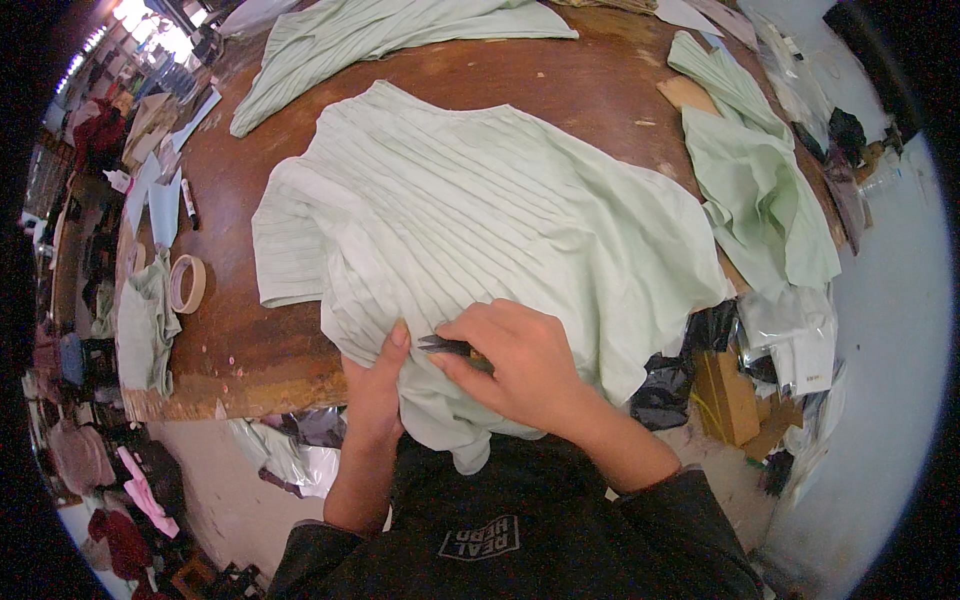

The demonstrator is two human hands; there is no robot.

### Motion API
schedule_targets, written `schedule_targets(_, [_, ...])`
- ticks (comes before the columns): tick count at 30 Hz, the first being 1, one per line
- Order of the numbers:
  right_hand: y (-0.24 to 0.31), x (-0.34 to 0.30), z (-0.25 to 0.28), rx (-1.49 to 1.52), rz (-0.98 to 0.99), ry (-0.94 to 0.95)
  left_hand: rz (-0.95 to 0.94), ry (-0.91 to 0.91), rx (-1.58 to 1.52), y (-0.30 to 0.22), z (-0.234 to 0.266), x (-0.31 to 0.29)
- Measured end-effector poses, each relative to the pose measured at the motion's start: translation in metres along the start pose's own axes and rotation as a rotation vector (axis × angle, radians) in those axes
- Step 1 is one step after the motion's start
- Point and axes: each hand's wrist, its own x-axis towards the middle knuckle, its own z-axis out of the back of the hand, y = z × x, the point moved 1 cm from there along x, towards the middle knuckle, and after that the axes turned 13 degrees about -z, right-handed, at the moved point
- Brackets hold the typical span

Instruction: The person uses a small blade to trim excess threads and fabric along the edge of a light green pleated garment laid on a wooden table. The person repeatedly adjusts the fabric and continues trimming along the same edge throughout the clip.

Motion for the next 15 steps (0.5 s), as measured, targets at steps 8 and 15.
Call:
schedule_targets(8, [0.002,-0.007,0.011,0.015,0.006,-0.061,0.018,0.047,-0.045,-0.004,-0.015,0.000])
schedule_targets(15, [0.010,-0.022,0.032,-0.063,0.030,-0.187,0.031,0.092,-0.019,-0.011,-0.040,-0.009])
